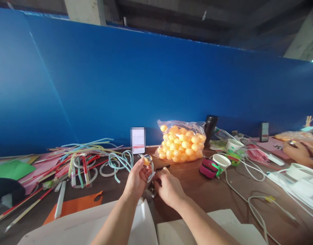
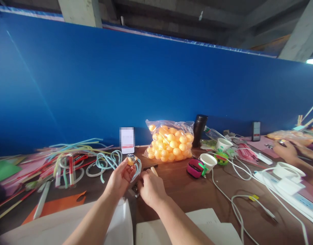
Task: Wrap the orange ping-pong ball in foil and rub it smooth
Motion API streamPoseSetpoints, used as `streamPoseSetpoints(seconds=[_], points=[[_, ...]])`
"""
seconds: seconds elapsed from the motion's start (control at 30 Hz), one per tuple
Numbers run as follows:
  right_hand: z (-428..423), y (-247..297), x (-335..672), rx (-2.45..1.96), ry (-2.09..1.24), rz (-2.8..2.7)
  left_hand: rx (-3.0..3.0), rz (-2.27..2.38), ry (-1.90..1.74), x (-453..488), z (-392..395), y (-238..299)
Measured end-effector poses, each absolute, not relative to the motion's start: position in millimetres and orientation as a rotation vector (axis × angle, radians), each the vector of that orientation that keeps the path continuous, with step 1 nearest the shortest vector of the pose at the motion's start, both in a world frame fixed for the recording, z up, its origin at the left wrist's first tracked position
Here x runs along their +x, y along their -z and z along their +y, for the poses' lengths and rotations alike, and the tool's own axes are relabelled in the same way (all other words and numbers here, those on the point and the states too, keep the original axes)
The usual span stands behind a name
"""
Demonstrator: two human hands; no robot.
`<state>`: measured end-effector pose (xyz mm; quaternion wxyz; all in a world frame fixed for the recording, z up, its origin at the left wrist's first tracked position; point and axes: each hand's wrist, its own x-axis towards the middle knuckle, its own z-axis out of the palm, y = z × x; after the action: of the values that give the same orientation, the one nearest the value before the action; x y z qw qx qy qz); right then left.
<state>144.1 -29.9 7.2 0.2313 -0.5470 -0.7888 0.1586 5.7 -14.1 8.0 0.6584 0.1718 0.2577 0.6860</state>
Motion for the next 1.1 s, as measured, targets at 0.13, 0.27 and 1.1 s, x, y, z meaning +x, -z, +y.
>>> streamPoseSetpoints(seconds=[0.13, 0.27, 1.1], points=[[-26.2, -8.4, 147.9, -1.468, -0.530, -2.079, 0.394, 0.583, -1.554, 5.9, -14.5, -9.6], [-23.3, -8.8, 150.6, -1.397, -0.673, -2.005, 0.394, 0.567, -1.551, 6.1, -14.9, -11.1], [-30.3, -3.9, 145.7, -1.404, -0.684, -2.095, 0.386, 0.595, -1.554, 6.4, -13.9, -10.2]])
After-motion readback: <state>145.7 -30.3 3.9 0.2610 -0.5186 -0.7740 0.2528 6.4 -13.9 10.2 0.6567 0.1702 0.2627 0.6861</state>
